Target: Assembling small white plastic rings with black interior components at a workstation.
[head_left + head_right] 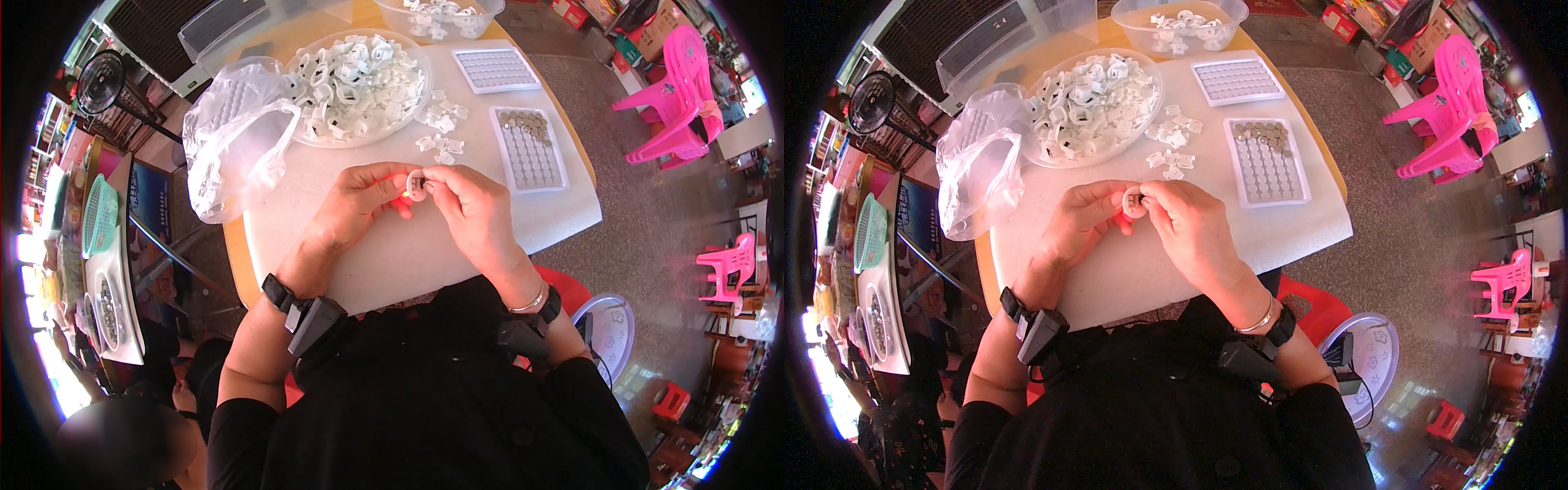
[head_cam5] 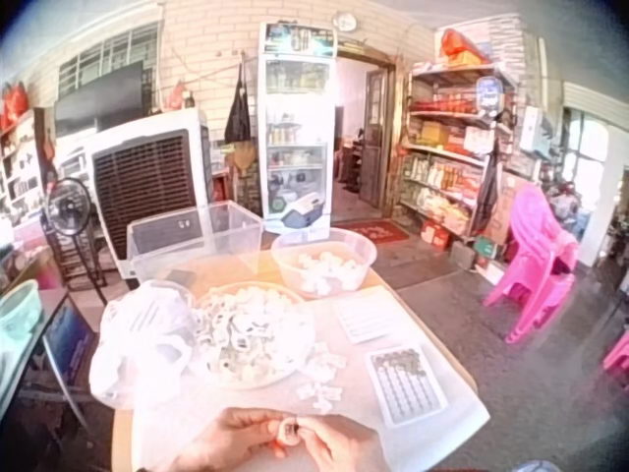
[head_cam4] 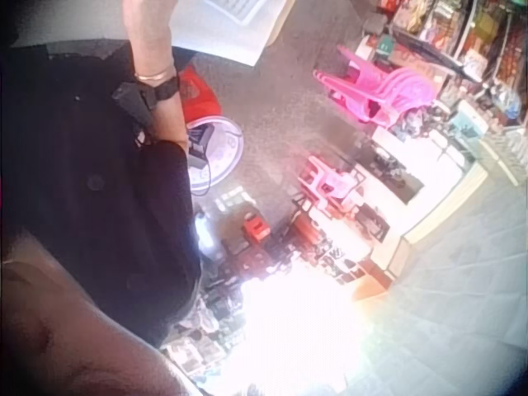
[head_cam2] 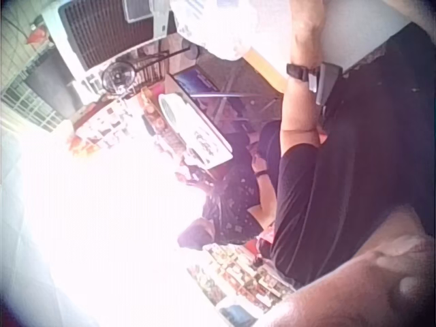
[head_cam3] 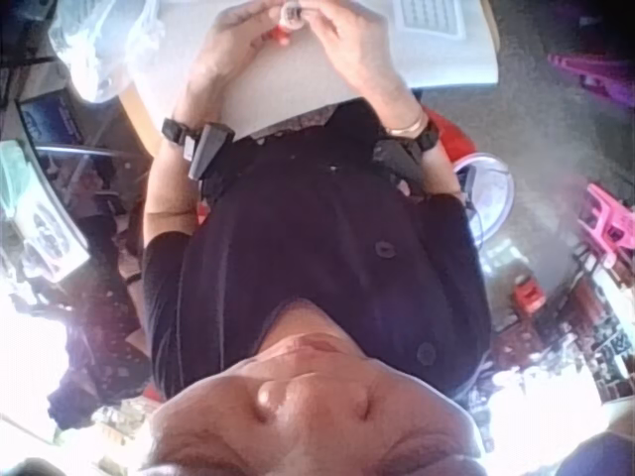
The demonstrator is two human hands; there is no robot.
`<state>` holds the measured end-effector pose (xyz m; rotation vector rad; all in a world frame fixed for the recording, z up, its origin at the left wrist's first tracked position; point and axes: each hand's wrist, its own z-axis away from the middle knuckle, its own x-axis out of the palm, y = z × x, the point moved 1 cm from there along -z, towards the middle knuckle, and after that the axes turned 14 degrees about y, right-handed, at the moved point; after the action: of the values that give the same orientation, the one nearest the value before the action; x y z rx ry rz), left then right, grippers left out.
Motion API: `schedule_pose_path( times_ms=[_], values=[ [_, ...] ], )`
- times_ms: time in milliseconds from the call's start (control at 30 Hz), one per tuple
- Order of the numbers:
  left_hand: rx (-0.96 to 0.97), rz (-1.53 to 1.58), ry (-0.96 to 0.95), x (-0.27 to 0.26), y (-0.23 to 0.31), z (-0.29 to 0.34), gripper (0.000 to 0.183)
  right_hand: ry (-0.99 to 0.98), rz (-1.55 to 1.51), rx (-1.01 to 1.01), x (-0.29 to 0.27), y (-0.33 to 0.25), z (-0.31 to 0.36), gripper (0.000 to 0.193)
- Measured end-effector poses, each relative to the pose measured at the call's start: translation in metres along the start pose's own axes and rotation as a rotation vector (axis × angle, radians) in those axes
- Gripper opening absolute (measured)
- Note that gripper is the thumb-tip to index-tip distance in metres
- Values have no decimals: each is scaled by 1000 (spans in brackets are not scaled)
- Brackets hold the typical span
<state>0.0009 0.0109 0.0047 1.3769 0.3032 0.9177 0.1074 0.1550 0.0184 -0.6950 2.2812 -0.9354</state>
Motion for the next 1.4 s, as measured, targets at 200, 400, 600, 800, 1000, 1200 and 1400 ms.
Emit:
schedule_pose_path(
  times_ms=[200,400,600,800,1000,1200,1400],
  values=[
    [6,-28,16,-2,-4,-2,30,-6,13,-82,3,2,1,14],
    [5,-36,26,-4,-6,-3,30,19,26,-146,7,3,1,17],
    [12,-27,33,-3,-4,-2,30,38,51,-166,8,2,1,17],
    [-4,55,36,-1,1,0,31,63,-28,-32,7,1,3,23],
    [-42,130,70,0,0,-1,30,-3,-13,-55,2,-3,2,32],
    [4,106,13,-2,-4,-2,30,14,44,-176,6,-2,-2,31],
    [18,63,20,-2,-4,-3,30,0,70,-223,8,2,-3,29]
  ],
)
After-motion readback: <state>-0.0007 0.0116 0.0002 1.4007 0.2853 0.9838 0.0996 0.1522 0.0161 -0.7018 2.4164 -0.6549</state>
